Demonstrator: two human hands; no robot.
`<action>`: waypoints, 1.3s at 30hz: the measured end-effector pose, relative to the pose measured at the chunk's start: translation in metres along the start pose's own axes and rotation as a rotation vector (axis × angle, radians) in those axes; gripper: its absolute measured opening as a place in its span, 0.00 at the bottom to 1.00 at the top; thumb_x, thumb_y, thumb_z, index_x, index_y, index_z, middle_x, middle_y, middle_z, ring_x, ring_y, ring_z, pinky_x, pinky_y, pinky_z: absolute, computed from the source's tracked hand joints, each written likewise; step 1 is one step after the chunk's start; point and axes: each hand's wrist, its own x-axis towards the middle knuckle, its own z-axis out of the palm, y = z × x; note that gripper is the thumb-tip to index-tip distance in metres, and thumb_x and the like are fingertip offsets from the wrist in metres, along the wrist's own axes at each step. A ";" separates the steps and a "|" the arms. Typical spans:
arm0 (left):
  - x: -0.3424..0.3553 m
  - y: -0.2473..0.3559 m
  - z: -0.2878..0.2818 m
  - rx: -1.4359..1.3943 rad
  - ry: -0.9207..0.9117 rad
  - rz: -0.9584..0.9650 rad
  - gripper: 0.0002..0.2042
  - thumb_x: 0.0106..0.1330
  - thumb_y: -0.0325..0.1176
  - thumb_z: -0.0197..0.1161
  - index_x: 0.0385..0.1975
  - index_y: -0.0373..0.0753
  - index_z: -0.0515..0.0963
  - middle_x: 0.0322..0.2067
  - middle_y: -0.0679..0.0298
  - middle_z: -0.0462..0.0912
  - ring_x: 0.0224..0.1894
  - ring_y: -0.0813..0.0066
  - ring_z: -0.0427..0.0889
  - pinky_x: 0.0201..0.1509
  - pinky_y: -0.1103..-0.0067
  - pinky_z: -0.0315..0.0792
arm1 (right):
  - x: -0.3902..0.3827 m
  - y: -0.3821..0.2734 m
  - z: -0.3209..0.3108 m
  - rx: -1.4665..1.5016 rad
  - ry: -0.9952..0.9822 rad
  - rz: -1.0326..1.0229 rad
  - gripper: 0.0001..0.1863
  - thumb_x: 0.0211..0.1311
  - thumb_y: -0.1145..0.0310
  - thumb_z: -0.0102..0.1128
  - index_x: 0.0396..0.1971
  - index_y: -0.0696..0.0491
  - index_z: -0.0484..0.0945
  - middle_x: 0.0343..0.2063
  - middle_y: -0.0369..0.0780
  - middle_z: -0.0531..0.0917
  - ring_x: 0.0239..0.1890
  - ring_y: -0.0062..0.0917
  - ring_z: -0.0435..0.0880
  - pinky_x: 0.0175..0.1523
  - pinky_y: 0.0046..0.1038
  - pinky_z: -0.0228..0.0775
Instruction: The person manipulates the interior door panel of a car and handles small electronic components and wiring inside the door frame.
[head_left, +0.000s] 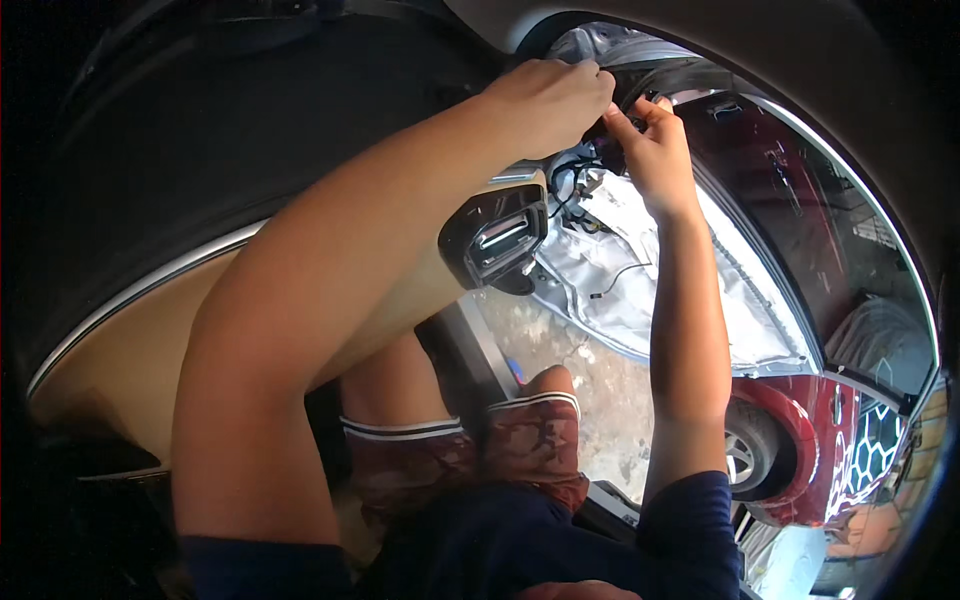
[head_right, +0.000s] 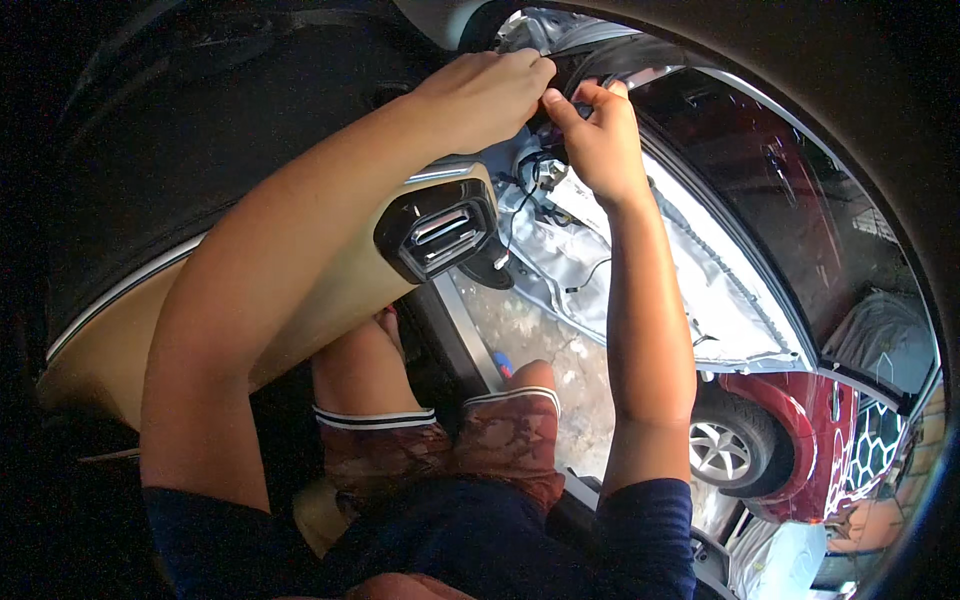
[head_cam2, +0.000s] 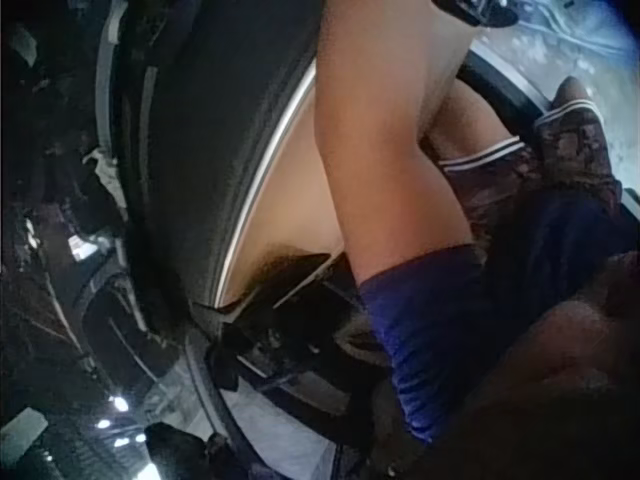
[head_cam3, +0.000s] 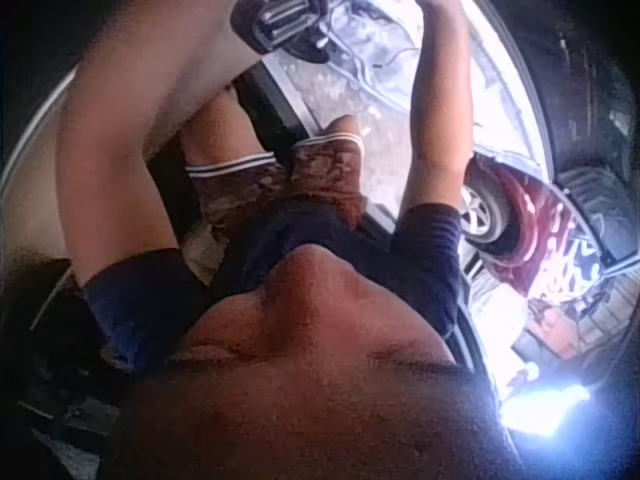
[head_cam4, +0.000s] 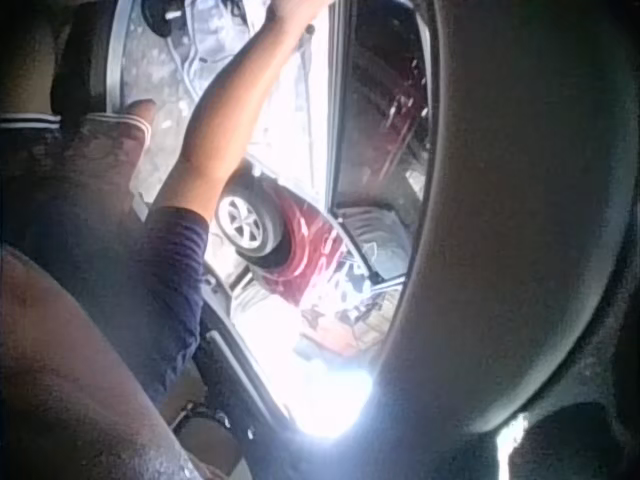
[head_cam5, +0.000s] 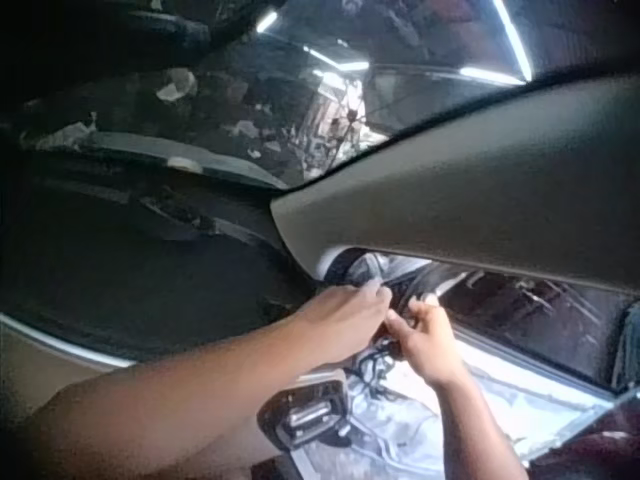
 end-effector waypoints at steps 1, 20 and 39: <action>0.000 0.001 -0.001 0.033 -0.042 -0.017 0.09 0.68 0.34 0.58 0.39 0.33 0.74 0.40 0.49 0.82 0.44 0.46 0.84 0.46 0.58 0.78 | 0.000 -0.005 0.000 -0.051 0.012 0.015 0.19 0.62 0.59 0.70 0.27 0.62 0.80 0.32 0.43 0.70 0.33 0.28 0.70 0.38 0.31 0.63; 0.011 0.001 -0.014 -0.388 -0.041 -0.363 0.19 0.69 0.40 0.55 0.36 0.24 0.81 0.38 0.33 0.82 0.48 0.40 0.83 0.51 0.58 0.76 | 0.010 0.000 -0.003 0.020 -0.092 -0.128 0.21 0.73 0.55 0.58 0.32 0.60 0.81 0.23 0.36 0.74 0.34 0.20 0.68 0.45 0.28 0.59; 0.006 -0.008 -0.027 -0.379 0.112 -0.271 0.09 0.58 0.35 0.70 0.26 0.35 0.84 0.27 0.50 0.86 0.35 0.57 0.88 0.41 0.67 0.78 | 0.001 -0.034 0.004 0.254 -0.086 0.104 0.17 0.75 0.61 0.56 0.31 0.58 0.84 0.23 0.26 0.78 0.25 0.10 0.69 0.31 0.19 0.59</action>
